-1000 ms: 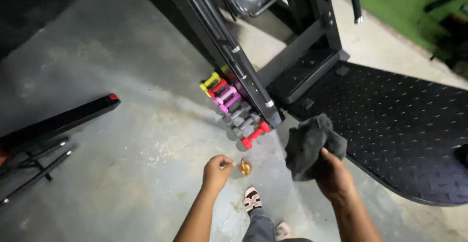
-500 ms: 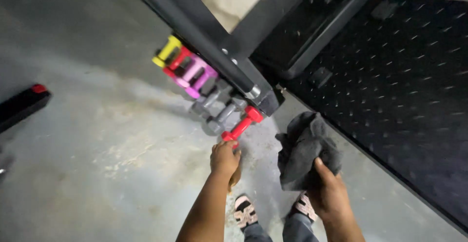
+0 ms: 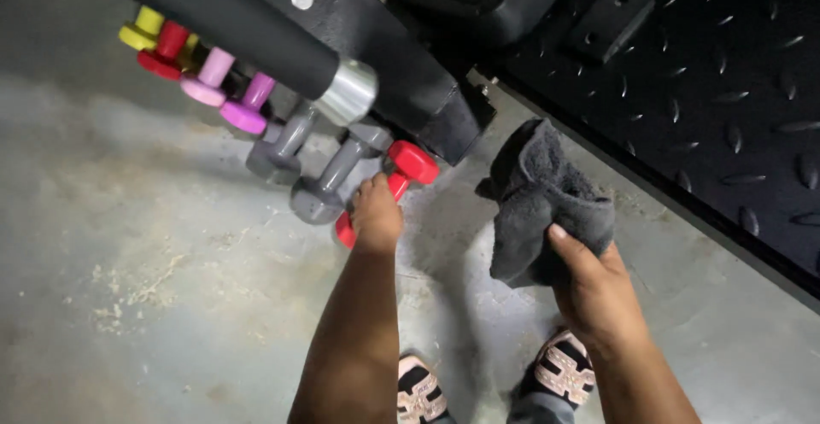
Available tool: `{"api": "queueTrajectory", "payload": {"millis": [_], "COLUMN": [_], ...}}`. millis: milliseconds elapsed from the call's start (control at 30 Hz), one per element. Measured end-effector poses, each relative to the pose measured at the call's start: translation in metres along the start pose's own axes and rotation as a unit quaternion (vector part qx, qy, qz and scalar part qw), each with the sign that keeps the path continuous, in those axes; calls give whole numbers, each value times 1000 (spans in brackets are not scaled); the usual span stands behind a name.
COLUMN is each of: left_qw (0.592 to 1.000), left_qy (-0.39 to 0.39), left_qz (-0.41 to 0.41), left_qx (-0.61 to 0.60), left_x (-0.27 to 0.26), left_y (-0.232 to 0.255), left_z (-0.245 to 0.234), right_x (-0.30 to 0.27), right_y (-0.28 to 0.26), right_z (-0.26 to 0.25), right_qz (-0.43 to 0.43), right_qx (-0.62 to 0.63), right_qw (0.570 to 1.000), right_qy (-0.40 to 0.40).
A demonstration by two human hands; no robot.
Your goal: Cleaning and wiping down dumbbells and a weight bench in a gym environment.
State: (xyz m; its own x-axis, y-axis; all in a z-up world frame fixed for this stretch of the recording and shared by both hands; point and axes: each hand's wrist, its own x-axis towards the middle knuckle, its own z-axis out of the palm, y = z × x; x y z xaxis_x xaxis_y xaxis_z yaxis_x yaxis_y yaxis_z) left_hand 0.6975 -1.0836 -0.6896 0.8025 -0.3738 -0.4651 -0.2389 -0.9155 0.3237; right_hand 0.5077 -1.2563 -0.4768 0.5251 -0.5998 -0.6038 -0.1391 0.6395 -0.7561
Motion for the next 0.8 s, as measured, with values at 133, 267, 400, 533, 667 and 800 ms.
{"api": "queueTrajectory", "payload": {"millis": [133,267,400,533,667,800], "left_qw": [998,998,983,921,834,759], "left_qy": [-30,-2,-81,-168,-283,-295], "left_qz": [-46,-1,-16,-8,-63,-65], "left_qx": [-12,-56,-164,-353,-469,-576], "left_x": [6,23,-1,-84,-190,-303], "left_y": [-9,-25,-23,10,75,121], "left_z": [17,42,39,-35,-149,-242], "right_x": [-6,-11,-41,-92,-167,-245], "right_y": [6,7,-13,-75,-133,-179], "right_z": [-2,-14,-17,13,20,-2], "right_qz": [22,20,14,-73,-132,-161], "right_qx": [25,-3,-10,30,6,-46], "right_qw": [999,1000,998,997,989,981], "right_qy": [-4,17,63,23,63,102]}}
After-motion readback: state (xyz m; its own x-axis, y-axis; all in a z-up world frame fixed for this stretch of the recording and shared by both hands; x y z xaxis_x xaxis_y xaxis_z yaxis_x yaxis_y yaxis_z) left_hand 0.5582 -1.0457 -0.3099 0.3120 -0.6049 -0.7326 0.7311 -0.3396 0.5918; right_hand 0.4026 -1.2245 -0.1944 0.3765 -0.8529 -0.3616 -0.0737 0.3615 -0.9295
